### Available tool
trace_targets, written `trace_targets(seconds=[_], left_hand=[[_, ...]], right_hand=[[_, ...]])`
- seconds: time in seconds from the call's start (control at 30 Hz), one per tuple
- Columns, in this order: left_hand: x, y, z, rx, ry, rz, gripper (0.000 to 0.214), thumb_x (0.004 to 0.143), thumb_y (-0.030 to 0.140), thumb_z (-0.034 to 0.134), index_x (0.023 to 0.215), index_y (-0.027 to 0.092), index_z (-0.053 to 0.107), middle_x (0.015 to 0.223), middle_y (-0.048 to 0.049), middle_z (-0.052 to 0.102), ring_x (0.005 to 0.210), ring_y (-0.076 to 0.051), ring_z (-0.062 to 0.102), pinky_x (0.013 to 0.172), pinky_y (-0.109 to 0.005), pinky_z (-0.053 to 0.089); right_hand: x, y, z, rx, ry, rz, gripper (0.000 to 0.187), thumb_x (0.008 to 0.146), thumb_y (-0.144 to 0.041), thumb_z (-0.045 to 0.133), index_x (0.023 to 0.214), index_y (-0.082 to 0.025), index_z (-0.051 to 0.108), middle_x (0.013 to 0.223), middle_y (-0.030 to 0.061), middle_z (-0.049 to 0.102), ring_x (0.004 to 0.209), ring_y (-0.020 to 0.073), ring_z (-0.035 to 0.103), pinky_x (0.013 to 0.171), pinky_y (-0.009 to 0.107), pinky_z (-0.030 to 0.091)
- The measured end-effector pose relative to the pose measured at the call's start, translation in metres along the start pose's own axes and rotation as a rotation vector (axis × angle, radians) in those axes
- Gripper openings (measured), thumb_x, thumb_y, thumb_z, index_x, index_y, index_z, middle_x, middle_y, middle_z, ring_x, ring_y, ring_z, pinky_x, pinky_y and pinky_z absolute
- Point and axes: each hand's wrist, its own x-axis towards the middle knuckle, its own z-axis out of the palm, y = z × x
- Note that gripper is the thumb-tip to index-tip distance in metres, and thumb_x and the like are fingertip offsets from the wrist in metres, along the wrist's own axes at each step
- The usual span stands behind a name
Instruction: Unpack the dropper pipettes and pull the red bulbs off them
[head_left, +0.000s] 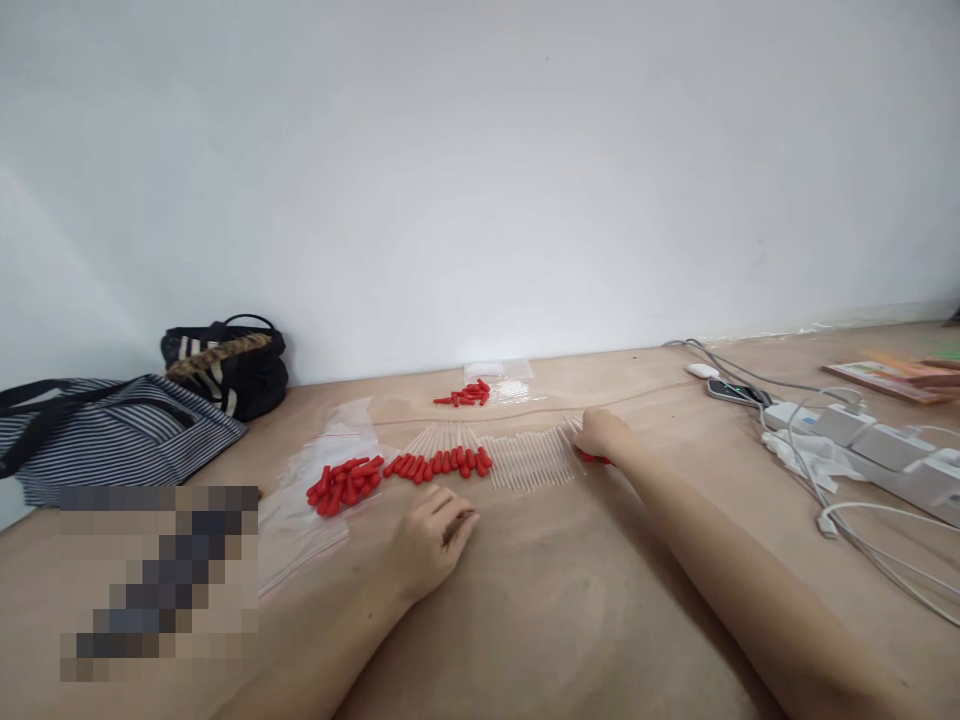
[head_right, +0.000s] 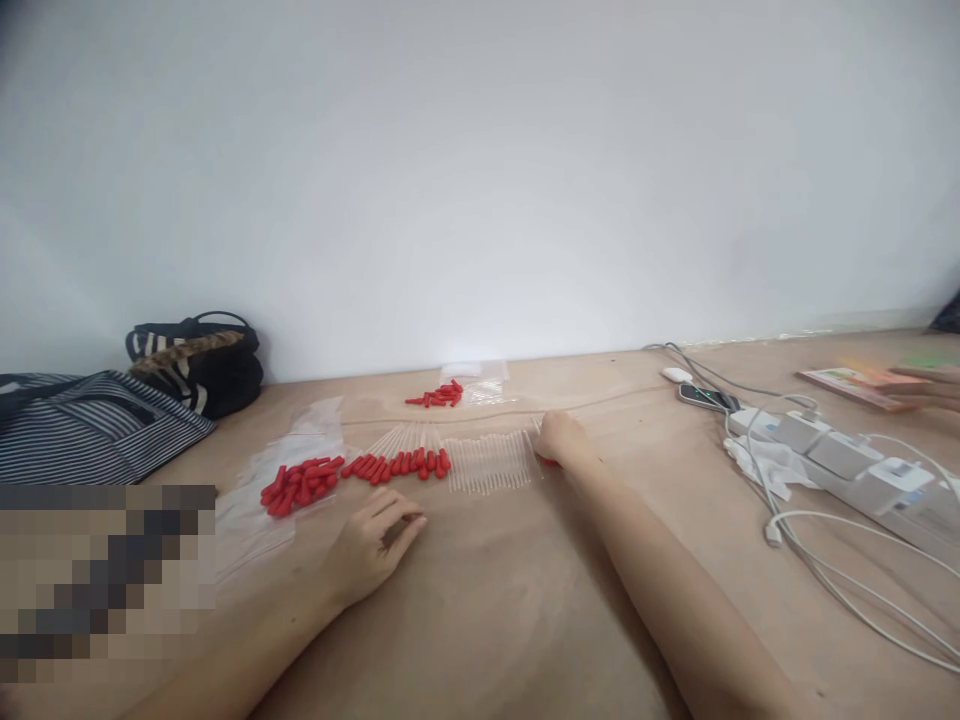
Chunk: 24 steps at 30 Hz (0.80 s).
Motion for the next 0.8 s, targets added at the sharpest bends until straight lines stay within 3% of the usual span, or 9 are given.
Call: trace_targets(seconds=[0.13,0.3,0.37,0.43,0.5,0.6,0.73,0.8], left_hand=[[-0.001,0.003,0.002,-0.054,-0.031,-0.012,0.018,0.084,0.024,0.044,0.077,0.018,0.060,0.071,-0.0040,0.060,0.070,-0.015,0.053,0.067,-0.029,0.044],[0.001,0.004,0.000,-0.105,-0.044,-0.048,0.017,0.084,0.024,0.044,0.078,0.018,0.059,0.072,-0.0034,0.059,0.070,-0.015,0.055,0.066,-0.027,0.045],[0.002,0.007,0.003,-0.134,-0.055,-0.047,0.016,0.083,0.024,0.044,0.079,0.018,0.059,0.072,-0.0033,0.059,0.070,-0.015,0.055,0.066,-0.027,0.045],[0.004,0.012,0.007,-0.167,-0.069,-0.034,0.015,0.083,0.025,0.046,0.082,0.018,0.059,0.073,-0.0035,0.060,0.071,-0.015,0.056,0.067,-0.027,0.046],[0.005,0.018,0.010,-0.199,-0.082,-0.017,0.015,0.081,0.027,0.049,0.088,0.018,0.059,0.076,-0.0040,0.062,0.074,-0.016,0.058,0.068,-0.028,0.047],[0.007,0.024,0.015,-0.225,-0.074,-0.026,0.025,0.079,0.032,0.054,0.100,0.019,0.056,0.085,-0.0048,0.065,0.079,-0.018,0.059,0.072,-0.029,0.047],[0.005,0.025,0.019,-0.217,-0.059,-0.062,0.019,0.082,0.031,0.050,0.095,0.019,0.059,0.085,-0.0038,0.067,0.075,-0.017,0.060,0.068,-0.028,0.047],[0.005,0.023,0.018,-0.209,-0.080,-0.060,0.017,0.084,0.028,0.048,0.090,0.020,0.062,0.080,-0.0031,0.066,0.072,-0.016,0.060,0.066,-0.027,0.047]], right_hand=[[-0.010,-0.004,-0.009,0.090,0.054,-0.045,0.019,0.072,-0.026,0.051,0.059,-0.013,0.056,0.063,0.0136,0.061,0.065,0.0216,0.060,0.054,0.027,0.040],[-0.043,-0.006,-0.006,0.325,0.025,-0.237,0.022,0.084,-0.027,0.033,0.082,-0.015,0.052,0.064,0.0030,0.058,0.058,0.0116,0.055,0.052,0.021,0.040],[-0.059,-0.006,0.009,0.597,-0.074,-0.404,0.023,0.084,-0.030,0.036,0.100,-0.015,0.043,0.062,-0.0024,0.056,0.055,0.0093,0.053,0.052,0.020,0.041],[-0.073,-0.008,0.028,0.912,-0.223,-0.518,0.037,0.080,-0.039,0.044,0.108,-0.016,0.035,0.054,-0.0072,0.052,0.047,0.0092,0.049,0.049,0.021,0.040],[-0.085,-0.012,0.044,1.129,-0.324,-0.511,0.045,0.073,-0.045,0.053,0.104,-0.018,0.036,0.059,-0.0053,0.057,0.047,0.0093,0.051,0.047,0.022,0.040],[-0.096,-0.023,0.059,1.322,-0.419,-0.452,0.041,0.063,-0.048,0.064,0.083,-0.018,0.044,0.065,-0.0018,0.061,0.053,0.0102,0.057,0.052,0.024,0.043],[-0.102,-0.030,0.066,1.386,-0.471,-0.440,0.034,0.058,-0.042,0.071,0.068,-0.017,0.051,0.065,-0.0008,0.062,0.060,0.0107,0.059,0.063,0.026,0.046],[-0.101,-0.027,0.066,1.332,-0.411,-0.453,0.031,0.059,-0.041,0.071,0.070,-0.017,0.056,0.068,0.0001,0.063,0.061,0.0113,0.058,0.064,0.027,0.046]])
